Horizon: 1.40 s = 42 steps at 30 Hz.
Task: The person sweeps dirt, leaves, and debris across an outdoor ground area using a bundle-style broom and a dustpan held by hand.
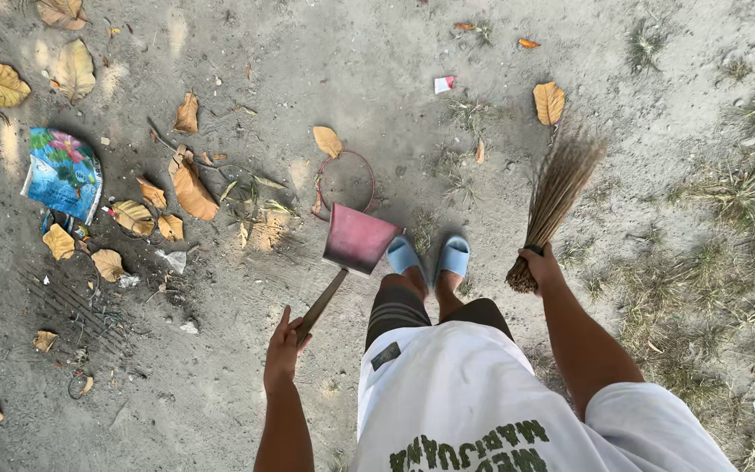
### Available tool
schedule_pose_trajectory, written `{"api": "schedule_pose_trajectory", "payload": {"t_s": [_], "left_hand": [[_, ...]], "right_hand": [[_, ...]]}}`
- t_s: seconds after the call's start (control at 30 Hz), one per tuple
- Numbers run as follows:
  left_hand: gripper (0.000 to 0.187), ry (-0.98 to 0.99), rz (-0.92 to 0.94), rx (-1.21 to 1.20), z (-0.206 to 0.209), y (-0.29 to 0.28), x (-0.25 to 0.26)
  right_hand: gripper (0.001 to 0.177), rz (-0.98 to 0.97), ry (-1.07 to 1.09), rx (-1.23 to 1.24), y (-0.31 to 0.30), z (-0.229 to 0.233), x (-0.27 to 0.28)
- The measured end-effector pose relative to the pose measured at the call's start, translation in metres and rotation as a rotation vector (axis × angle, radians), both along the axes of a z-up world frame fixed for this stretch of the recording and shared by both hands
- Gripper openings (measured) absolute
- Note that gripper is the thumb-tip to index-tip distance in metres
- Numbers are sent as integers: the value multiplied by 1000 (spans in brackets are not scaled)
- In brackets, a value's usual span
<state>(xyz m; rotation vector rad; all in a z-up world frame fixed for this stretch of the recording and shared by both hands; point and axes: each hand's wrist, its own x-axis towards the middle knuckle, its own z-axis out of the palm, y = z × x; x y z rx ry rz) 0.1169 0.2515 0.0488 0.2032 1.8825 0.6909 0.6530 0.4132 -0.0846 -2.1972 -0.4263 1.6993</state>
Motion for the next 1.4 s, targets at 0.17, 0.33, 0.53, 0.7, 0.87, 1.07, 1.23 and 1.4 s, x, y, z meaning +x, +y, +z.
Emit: {"api": "schedule_pose_trajectory", "payload": {"t_s": [0.17,0.33,0.53,0.7,0.87,1.07,1.23,1.4], "left_hand": [[55,-24,-49,-11,8,37,3],[56,-36,-76,-57,0,76,-12],[58,-76,-177,-49,-24,127,-35],[58,-44,-308,-101,-29,170,-38],[60,-40,-362,-170,-29,211,-33],[59,20,-352,-120,-19,246,-10],[59,76,-319,-134,-4,276,22],[57,91,-168,-120,12,302,58]], "right_hand": [[76,-32,193,-203,47,-23,-41],[87,455,362,-15,98,-20,-138],[88,336,449,115,126,6,-161],[91,225,15,155,123,11,-92],[95,-194,-99,-45,140,7,4],[80,-196,-18,-220,202,-18,48],[95,401,110,-234,267,-32,-24],[93,535,404,4,300,-12,-53]]}}
